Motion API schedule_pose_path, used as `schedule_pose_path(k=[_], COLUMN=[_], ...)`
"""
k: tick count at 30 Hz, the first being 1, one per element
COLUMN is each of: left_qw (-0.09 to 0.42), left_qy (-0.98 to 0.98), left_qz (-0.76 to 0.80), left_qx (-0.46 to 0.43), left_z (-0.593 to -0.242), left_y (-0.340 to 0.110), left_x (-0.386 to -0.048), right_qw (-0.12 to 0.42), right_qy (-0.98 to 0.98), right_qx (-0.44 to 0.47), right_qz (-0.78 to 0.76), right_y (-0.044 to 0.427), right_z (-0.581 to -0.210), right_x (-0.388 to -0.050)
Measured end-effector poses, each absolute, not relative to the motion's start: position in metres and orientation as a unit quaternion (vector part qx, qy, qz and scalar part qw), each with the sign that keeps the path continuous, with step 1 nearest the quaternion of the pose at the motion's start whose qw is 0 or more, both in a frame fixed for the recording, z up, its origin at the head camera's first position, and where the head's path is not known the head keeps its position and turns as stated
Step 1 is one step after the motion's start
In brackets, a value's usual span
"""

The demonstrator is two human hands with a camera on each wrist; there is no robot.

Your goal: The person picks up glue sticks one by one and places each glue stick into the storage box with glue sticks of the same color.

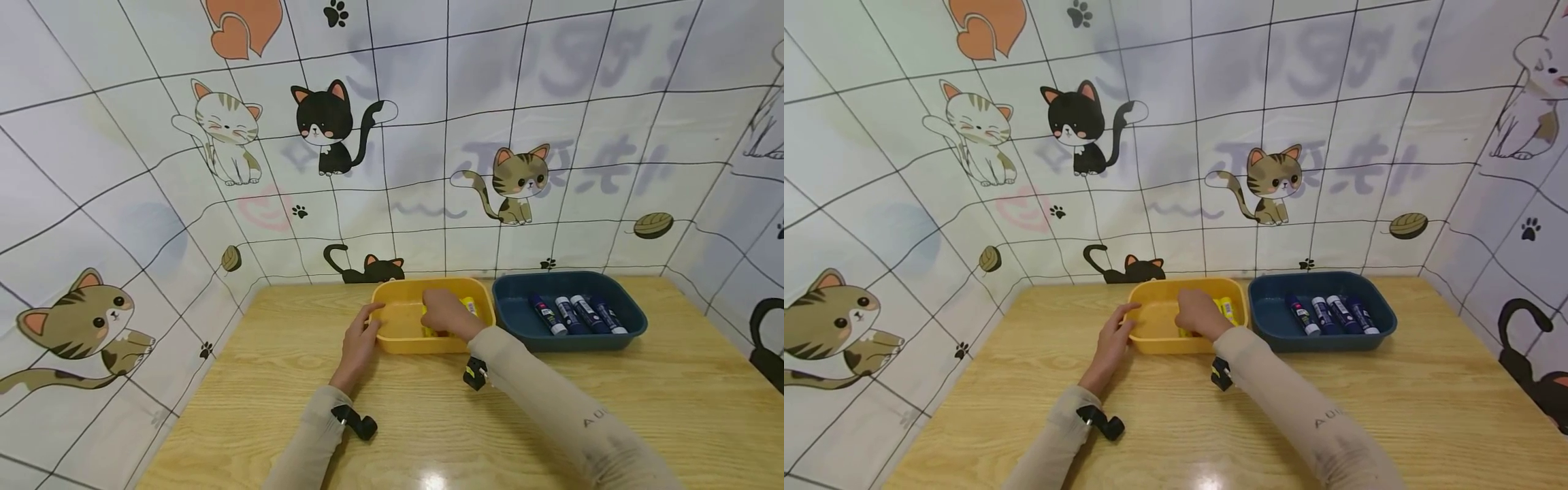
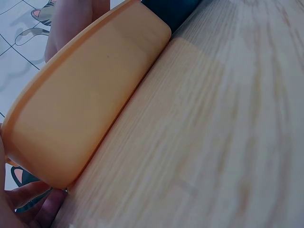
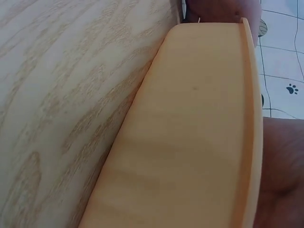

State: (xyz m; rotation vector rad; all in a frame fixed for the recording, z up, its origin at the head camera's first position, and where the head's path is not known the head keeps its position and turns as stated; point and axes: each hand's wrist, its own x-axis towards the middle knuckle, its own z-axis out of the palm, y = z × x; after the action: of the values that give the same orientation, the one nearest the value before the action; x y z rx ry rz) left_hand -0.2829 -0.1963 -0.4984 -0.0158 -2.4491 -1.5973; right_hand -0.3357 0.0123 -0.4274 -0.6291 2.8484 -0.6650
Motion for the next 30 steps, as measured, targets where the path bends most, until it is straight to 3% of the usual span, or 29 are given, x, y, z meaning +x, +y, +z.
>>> schedule_pose_path(k=[17,27,30], left_qw=[0.116,0.11,0.112], left_qy=[-0.838,-0.836,-0.835], left_qz=[-0.533,-0.537,-0.539], left_qx=[-0.001,-0.008,-0.01], left_z=[-0.497,-0.499,-0.497], left_y=[-0.196,-0.198,-0.198], left_x=[-0.283,-0.283,-0.283], right_qw=[-0.041,-0.22,-0.251], right_qy=[0.937,0.856,0.835], right_qx=[-0.187,-0.215,-0.22], right_qz=[-0.293,-0.415,-0.437], right_y=[0.065,0.091,0.096], right_z=[-0.421,-0.395,-0.38], right_x=[-0.272,-0.238,-0.229])
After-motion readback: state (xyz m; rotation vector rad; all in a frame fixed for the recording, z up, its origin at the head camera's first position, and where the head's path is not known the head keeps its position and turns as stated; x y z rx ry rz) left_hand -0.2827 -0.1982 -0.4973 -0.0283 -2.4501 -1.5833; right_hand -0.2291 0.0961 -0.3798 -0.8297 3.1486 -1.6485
